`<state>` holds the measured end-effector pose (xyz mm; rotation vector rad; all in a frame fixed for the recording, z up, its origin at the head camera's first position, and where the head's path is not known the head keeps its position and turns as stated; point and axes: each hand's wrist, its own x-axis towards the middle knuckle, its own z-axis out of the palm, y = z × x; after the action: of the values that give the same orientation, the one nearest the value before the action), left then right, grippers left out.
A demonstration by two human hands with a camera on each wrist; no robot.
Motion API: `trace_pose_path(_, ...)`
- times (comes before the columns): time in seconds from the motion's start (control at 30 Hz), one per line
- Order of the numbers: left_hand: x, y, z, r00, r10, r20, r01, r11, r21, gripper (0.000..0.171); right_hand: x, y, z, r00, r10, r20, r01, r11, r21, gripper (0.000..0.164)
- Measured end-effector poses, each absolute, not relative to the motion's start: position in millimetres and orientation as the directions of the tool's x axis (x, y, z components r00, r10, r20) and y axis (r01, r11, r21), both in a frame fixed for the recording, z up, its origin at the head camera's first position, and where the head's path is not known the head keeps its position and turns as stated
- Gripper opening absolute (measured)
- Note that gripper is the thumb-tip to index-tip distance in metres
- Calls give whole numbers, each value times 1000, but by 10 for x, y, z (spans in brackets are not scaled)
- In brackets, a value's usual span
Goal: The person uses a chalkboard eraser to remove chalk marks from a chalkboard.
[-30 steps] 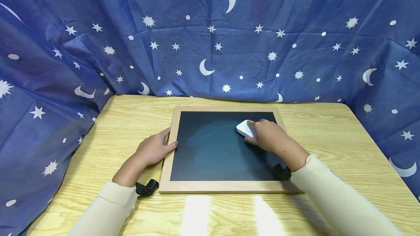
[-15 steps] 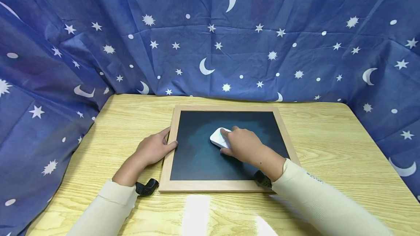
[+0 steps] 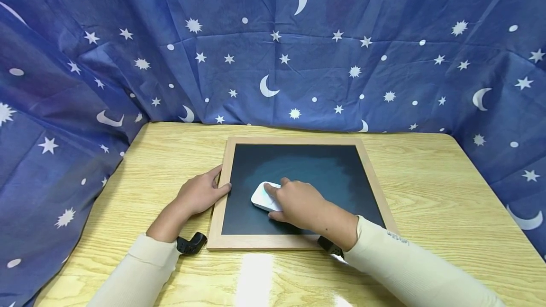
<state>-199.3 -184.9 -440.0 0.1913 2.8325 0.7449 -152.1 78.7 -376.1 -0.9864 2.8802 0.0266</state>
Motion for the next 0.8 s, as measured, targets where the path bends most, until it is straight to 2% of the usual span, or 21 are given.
trace_pose_path(0.2,-1999,-1848,-4405,-971,175,-163,73,865,496,75,-1557,814,-3754,-801,-588,-116,-592,806,5,66)
trace_pose_path(0.4,-1992,-1841,-4399,-972,173,-160,72,865,496,75,-1619,905,-3735,-822,-552,-136,-554,832,-29,67)
trace_pose_path(0.8,-1989,-1841,-4400,-970,179,-165,72,858,509,75,-1794,1368,-3731,-894,-424,-145,-426,904,-20,64)
